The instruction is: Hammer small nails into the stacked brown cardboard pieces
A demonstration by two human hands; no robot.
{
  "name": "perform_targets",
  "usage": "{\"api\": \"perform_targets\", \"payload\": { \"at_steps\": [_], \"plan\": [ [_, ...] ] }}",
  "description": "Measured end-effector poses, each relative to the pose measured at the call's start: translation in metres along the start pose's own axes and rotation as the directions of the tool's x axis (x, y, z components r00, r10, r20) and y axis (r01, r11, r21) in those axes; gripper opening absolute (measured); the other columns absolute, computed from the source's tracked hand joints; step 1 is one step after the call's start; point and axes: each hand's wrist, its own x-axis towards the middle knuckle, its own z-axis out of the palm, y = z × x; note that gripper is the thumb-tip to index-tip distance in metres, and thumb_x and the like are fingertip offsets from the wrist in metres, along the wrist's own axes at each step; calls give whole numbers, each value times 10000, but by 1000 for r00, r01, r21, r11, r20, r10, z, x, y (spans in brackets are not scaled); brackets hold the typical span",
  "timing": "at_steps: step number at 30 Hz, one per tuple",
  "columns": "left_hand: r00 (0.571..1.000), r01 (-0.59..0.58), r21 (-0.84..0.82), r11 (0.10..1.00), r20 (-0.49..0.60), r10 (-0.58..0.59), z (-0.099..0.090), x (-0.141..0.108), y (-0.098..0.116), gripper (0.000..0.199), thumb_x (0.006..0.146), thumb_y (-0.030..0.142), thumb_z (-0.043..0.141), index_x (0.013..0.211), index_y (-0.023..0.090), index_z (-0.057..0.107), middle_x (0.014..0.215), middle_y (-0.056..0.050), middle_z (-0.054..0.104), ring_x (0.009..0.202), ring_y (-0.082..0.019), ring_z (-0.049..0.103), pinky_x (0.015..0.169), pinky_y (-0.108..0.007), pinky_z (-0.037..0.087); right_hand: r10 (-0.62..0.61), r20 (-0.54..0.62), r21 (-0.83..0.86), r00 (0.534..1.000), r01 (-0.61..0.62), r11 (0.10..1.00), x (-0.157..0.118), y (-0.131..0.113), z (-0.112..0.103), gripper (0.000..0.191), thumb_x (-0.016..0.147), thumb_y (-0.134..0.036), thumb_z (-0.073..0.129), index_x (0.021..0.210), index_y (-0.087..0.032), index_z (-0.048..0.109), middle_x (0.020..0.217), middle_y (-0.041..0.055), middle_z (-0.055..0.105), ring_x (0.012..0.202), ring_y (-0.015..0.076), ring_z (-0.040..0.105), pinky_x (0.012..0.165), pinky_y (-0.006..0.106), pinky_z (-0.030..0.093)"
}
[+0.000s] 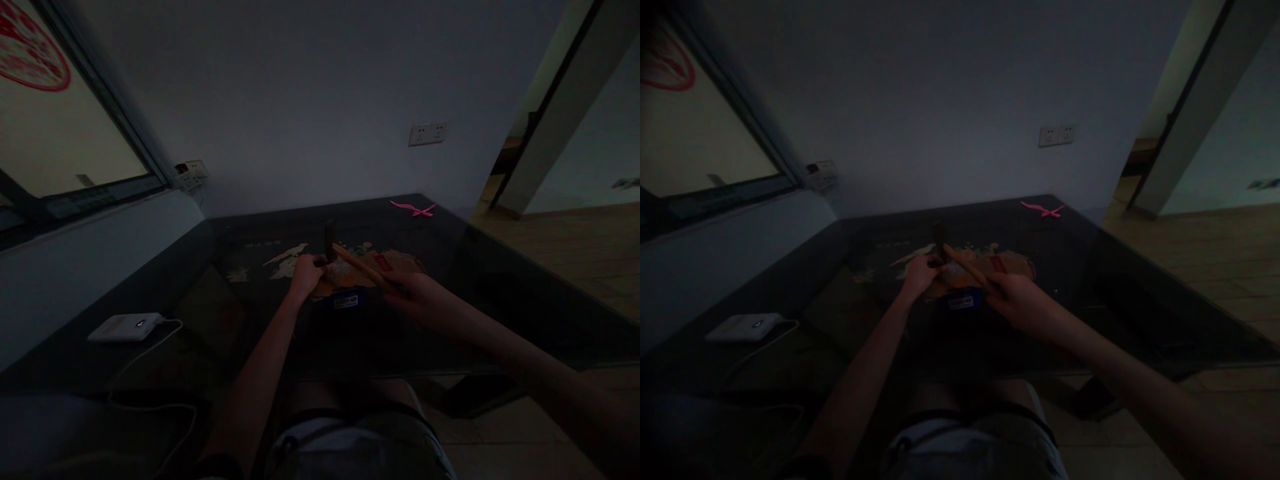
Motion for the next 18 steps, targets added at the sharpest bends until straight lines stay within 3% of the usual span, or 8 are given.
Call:
{"api": "perform_targets", "payload": {
  "at_steps": [3, 11, 18],
  "plan": [
    [1000, -2, 2, 1000, 14, 2, 2, 0, -4, 128, 722, 241, 658, 784, 148, 719, 765, -61, 709, 719, -196, 644, 653, -281, 459, -9, 9, 6, 1000, 9, 1000, 0, 4, 2, 312, 774, -202, 487, 1034, -113, 636, 825, 71, 666, 696, 189, 581, 599, 260, 421],
    [1000, -19, -8, 1000, -25, 19, 2, 0, -4, 152, 722, 281, 669, 767, 143, 713, 772, -71, 707, 751, -194, 637, 708, -294, 462, 33, -47, 60, 998, -31, 998, -4, -7, -4, 363, 775, -247, 478, 1071, -98, 626, 699, 32, 593, 539, 140, 497, 482, 238, 373],
    [992, -127, -12, 992, 23, 127, -8, -4, -8, 148, 722, 209, 660, 856, 163, 703, 861, -53, 706, 830, -181, 632, 782, -307, 463, 153, -120, 189, 981, -128, 974, -18, 18, 9, 467, 764, -314, 485, 1154, -76, 581, 690, 33, 609, 488, 135, 497, 437, 231, 378]
  ]
}}
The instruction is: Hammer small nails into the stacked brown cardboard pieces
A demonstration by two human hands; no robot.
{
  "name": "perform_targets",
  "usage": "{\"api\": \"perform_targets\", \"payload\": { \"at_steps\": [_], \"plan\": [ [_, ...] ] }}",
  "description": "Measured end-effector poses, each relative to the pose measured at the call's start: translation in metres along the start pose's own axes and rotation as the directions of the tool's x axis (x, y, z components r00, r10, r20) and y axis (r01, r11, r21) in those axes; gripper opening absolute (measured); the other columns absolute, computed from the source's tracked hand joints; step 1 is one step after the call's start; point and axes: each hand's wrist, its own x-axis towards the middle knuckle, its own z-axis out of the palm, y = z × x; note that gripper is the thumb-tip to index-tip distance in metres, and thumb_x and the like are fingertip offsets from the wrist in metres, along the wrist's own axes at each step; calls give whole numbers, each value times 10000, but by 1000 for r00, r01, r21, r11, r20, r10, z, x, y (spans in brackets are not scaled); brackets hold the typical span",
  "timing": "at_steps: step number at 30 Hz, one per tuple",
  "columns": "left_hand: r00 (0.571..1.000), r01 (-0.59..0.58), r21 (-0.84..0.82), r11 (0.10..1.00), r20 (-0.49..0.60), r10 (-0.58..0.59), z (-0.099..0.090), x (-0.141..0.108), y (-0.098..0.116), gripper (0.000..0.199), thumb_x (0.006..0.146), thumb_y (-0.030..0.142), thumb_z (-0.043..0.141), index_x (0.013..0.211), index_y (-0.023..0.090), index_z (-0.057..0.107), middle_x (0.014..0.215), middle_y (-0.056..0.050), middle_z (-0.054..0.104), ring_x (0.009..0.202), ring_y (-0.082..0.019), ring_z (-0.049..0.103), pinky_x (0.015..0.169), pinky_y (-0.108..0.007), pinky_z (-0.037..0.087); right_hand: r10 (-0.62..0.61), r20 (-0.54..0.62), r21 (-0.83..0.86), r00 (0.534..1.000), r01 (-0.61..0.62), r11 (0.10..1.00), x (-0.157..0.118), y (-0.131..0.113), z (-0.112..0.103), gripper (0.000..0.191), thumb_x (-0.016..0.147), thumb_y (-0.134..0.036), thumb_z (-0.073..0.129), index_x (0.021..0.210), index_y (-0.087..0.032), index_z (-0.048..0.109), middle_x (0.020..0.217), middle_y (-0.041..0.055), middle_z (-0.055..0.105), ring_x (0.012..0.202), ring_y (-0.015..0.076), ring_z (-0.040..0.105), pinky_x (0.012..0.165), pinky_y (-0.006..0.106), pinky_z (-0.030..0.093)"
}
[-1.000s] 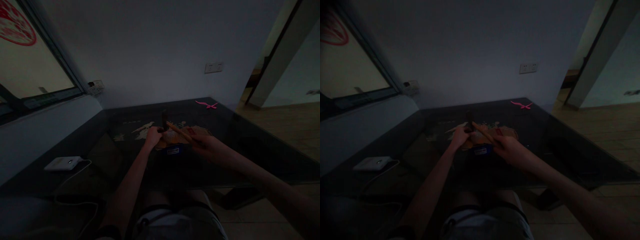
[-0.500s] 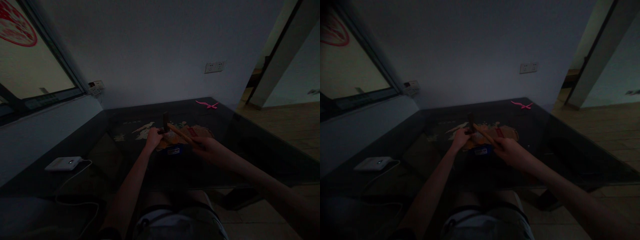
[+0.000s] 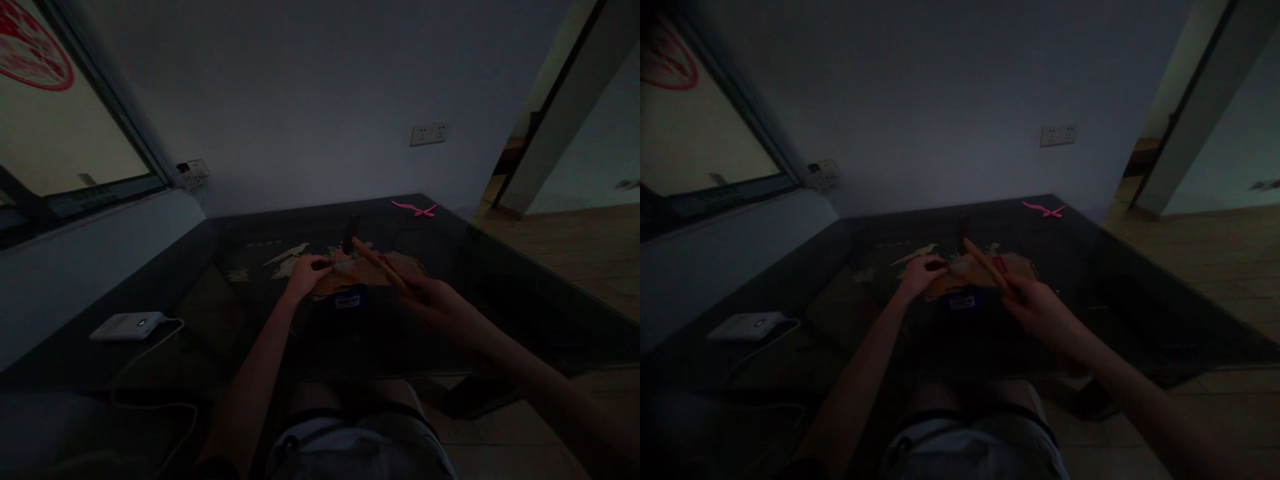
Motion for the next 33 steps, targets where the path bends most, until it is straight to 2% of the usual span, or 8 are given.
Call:
{"api": "perform_targets", "payload": {
  "at_steps": [3, 6, 13, 16, 21, 28, 31, 33],
  "plan": [
    [1000, -8, -32, 999, -28, 7, 0, -1, -2, 121, 729, 196, 651, 837, 163, 695, 855, -48, 705, 826, -167, 631, 788, -301, 469, 47, -60, 28, 997, -45, 999, -10, 18, 3, 489, 773, -340, 478, 1165, -66, 576, 643, 25, 599, 466, 130, 493, 409, 220, 375],
    [998, 4, -42, 999, -55, -6, 2, -2, -5, 95, 732, 179, 640, 812, 166, 690, 846, -44, 700, 818, -166, 632, 781, -306, 476, 66, -113, 43, 991, -62, 997, -19, 34, 8, 521, 777, -345, 481, 1197, -46, 553, 687, 49, 627, 484, 137, 515, 396, 217, 374],
    [997, 0, -54, 999, -83, -5, 3, -4, -5, 104, 744, 184, 629, 827, 166, 688, 838, -45, 693, 813, -165, 629, 777, -311, 484, 61, -139, 69, 988, -52, 996, -19, 55, 21, 516, 802, -351, 472, 1221, -56, 529, 795, 75, 667, 559, 161, 570, 472, 246, 443],
    [994, -3, -51, 999, -106, -2, 3, -5, -5, 105, 743, 189, 634, 829, 167, 691, 850, -47, 695, 819, -168, 630, 778, -309, 483, 39, -147, 83, 988, -27, 996, -13, 58, 26, 522, 794, -357, 490, 1220, -60, 532, 869, 95, 674, 639, 187, 597, 525, 264, 470],
    [996, -14, -63, 998, -93, 8, 1, -6, -6, 100, 752, 194, 625, 823, 175, 691, 866, -45, 700, 834, -173, 633, 793, -318, 479, 59, -84, 117, 995, -49, 992, -5, 57, 34, 545, 797, -353, 481, 1261, -67, 493, 763, 60, 652, 515, 146, 530, 442, 241, 422],
    [994, -1, -64, 998, -106, -6, 1, -7, -5, 108, 747, 187, 620, 830, 169, 687, 852, -47, 695, 804, -161, 633, 758, -302, 488, 24, -77, 137, 997, -13, 990, -1, 50, 38, 491, 790, -341, 489, 1212, -94, 531, 806, 60, 656, 576, 155, 561, 488, 243, 443],
    [997, 20, -55, 998, -75, -24, 0, -6, -2, 110, 726, 190, 640, 823, 166, 685, 829, -43, 693, 783, -156, 632, 734, -288, 488, 34, -68, 120, 997, -25, 992, -1, 48, 40, 505, 794, -344, 481, 1224, -84, 527, 763, 55, 660, 526, 156, 553, 454, 250, 436],
    [998, 33, -51, 998, -56, -36, -1, -4, 1, 96, 718, 196, 651, 801, 164, 685, 815, -39, 694, 768, -153, 631, 725, -280, 483, 27, -88, 109, 996, -17, 994, 0, 47, 40, 502, 791, -333, 481, 1215, -71, 541, 807, 76, 677, 577, 179, 589, 490, 267, 463]
  ]
}}
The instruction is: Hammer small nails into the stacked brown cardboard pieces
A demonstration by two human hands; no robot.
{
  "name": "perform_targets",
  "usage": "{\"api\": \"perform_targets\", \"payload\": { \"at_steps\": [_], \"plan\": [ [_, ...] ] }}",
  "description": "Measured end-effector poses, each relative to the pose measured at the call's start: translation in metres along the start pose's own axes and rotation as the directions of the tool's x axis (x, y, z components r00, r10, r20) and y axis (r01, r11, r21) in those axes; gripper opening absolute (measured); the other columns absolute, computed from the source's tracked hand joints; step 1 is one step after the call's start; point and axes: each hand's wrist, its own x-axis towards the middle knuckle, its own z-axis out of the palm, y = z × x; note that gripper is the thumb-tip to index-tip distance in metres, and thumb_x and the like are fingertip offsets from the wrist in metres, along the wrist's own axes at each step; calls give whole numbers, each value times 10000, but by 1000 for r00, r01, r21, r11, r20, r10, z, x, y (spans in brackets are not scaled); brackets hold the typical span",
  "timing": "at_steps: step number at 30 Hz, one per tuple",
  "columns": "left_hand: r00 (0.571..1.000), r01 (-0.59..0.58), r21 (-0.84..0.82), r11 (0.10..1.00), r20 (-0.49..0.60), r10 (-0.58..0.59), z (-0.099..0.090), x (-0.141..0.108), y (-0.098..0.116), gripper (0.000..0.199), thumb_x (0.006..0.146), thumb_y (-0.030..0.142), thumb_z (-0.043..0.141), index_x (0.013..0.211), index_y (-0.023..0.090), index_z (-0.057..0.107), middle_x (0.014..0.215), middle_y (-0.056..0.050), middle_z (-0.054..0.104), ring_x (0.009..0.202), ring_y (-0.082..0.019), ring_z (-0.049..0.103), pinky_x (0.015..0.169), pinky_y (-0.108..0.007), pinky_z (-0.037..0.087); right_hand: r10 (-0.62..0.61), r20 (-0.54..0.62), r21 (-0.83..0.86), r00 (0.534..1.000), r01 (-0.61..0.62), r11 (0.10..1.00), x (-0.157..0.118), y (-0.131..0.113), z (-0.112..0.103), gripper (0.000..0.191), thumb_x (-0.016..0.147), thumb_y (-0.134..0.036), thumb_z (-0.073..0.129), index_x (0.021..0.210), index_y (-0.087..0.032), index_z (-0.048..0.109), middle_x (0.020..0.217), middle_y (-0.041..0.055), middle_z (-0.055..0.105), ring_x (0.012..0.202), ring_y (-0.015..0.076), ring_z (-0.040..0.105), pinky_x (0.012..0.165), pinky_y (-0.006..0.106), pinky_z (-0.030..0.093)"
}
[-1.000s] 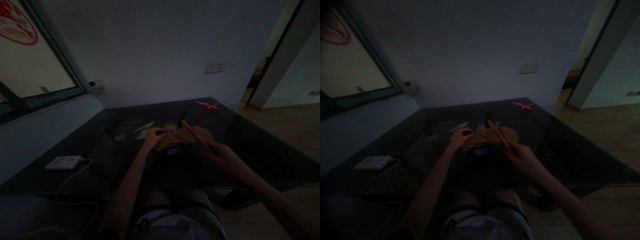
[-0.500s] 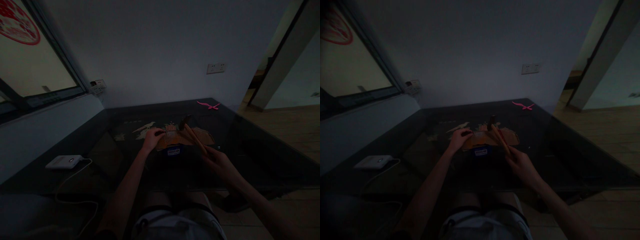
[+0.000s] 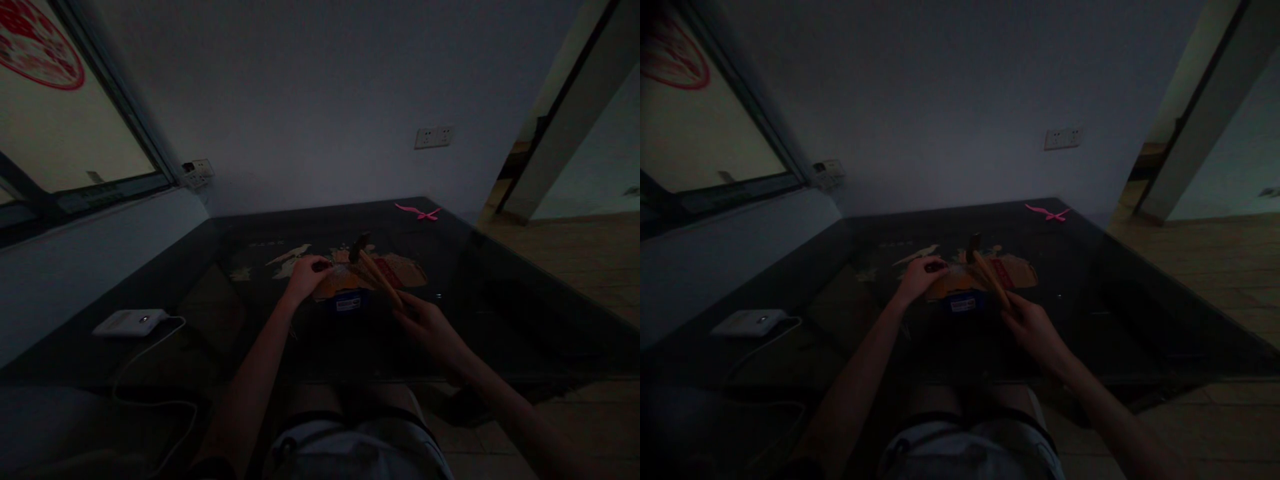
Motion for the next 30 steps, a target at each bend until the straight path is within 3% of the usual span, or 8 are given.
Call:
{"api": "perform_targets", "payload": {
  "at_steps": [6, 13, 23, 30],
  "plan": [
    [1000, -15, 78, 997, -2, 16, 2, 4, 2, 86, 744, 221, 634, 790, 172, 688, 802, -33, 692, 751, -154, 617, 703, -272, 456, -54, -16, 3, 998, 54, 999, 2, 1, 0, 461, 781, -292, 492, 1181, -77, 570, 959, 107, 691, 786, 228, 638, 665, 310, 505],
    [998, -63, 169, 984, 23, 60, 2, 3, 2, 115, 762, 260, 620, 792, 178, 694, 789, -44, 683, 759, -174, 613, 709, -292, 445, -18, -8, 1, 1000, 18, 1000, 0, 2, 3, 447, 816, -283, 470, 1211, -87, 542, 782, 59, 680, 654, 187, 618, 527, 251, 470],
    [996, -81, 144, 986, 33, 77, 5, 2, -6, 133, 770, 273, 610, 817, 184, 696, 804, -44, 692, 771, -176, 625, 732, -301, 465, -7, 25, 12, 1000, 7, 1000, 1, -1, 4, 447, 814, -283, 468, 1207, -82, 536, 868, 83, 676, 707, 200, 617, 564, 271, 479],
    [995, -91, 111, 990, 54, 85, -4, 3, 3, 194, 732, 304, 659, 872, 174, 688, 864, -56, 696, 796, -176, 625, 742, -300, 476, -3, -18, 109, 1000, 5, 994, -4, 2, 1, 457, 814, -314, 502, 1224, -114, 525, 881, 59, 671, 684, 182, 613, 551, 257, 483]
  ]
}}
